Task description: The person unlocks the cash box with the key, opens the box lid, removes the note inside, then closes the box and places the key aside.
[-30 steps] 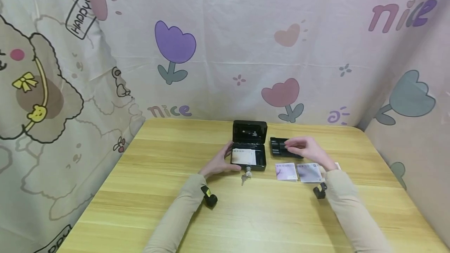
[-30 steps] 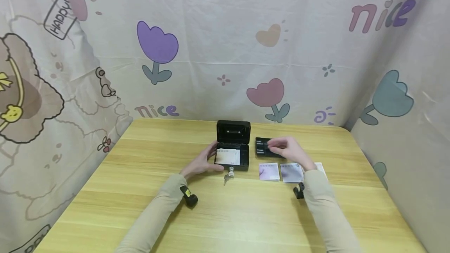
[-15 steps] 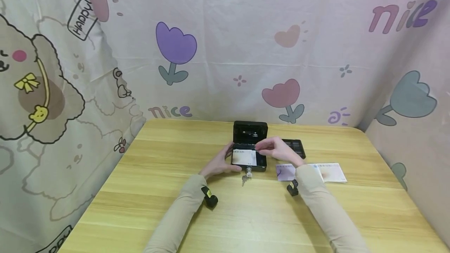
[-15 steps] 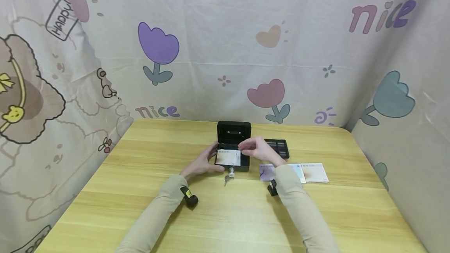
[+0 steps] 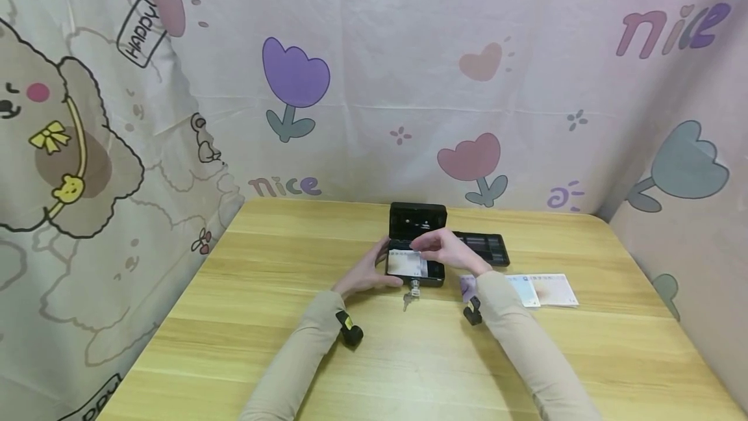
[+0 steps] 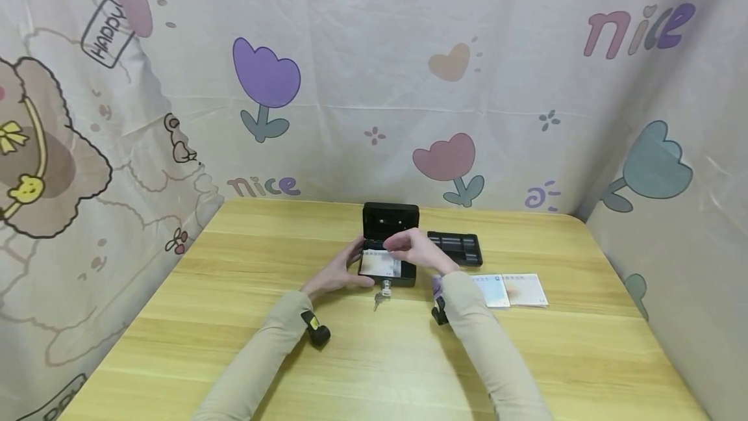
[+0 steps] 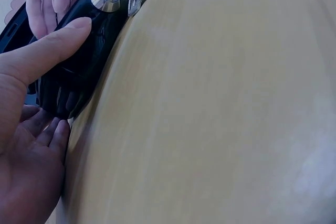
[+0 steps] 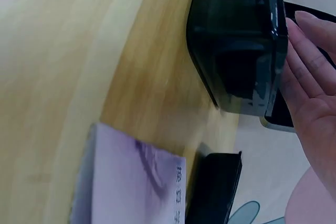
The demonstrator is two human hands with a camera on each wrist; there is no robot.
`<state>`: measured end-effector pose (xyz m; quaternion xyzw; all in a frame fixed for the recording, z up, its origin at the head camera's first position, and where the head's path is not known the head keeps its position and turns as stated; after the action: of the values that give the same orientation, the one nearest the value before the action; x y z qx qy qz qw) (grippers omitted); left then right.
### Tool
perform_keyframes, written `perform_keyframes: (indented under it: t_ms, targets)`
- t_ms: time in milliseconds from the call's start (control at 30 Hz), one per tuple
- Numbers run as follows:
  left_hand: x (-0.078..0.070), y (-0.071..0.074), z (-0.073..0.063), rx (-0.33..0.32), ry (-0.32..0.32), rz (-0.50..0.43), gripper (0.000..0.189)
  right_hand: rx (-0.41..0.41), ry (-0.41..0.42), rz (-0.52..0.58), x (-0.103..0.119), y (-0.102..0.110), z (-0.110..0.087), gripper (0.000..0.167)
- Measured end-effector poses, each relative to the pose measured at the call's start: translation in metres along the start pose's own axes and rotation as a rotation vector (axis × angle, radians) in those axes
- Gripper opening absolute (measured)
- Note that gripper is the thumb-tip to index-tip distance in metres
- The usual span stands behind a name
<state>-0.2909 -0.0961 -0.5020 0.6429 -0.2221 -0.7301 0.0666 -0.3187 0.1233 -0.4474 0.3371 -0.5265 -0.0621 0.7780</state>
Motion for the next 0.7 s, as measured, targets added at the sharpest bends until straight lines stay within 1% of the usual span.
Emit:
perform_keyframes:
  t_ms: [100, 233, 400, 500, 567, 700]
  targets:
    - [0.000, -0.001, -0.001, -0.001, 0.004, -0.008, 0.116, 0.026, 0.018, -0.007, 0.000, -0.003, 0.003, 0.031]
    - [-0.001, -0.001, -0.001, 0.003, -0.007, -0.025, 0.116, 0.059, 0.016, -0.028, 0.000, -0.007, 0.006, 0.033]
    - [-0.003, 0.000, -0.001, 0.010, -0.014, -0.048, 0.117, 0.070, 0.028, -0.075, 0.001, -0.013, 0.009, 0.035]
    - [-0.002, 0.000, -0.001, 0.008, -0.019, -0.049, 0.117, 0.078, 0.038, -0.084, 0.001, -0.015, 0.010, 0.035]
    - [-0.002, 0.000, -0.001, 0.008, -0.023, -0.045, 0.117, 0.083, 0.044, -0.075, 0.001, -0.016, 0.011, 0.035]
    - [-0.002, 0.000, -0.001, 0.010, -0.014, -0.043, 0.117, 0.089, 0.048, -0.023, 0.001, -0.017, 0.011, 0.036]
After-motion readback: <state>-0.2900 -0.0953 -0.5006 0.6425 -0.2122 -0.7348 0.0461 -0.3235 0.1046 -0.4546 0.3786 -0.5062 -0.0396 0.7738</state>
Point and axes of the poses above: each hand's wrist, its own z-axis towards the middle knuckle, its own y-axis out of the back of the hand, x = y × z, the point moved 3 cm from there along z, towards the middle knuckle, and after that the axes turned 14 degrees about -x, right-handed, at the moved point
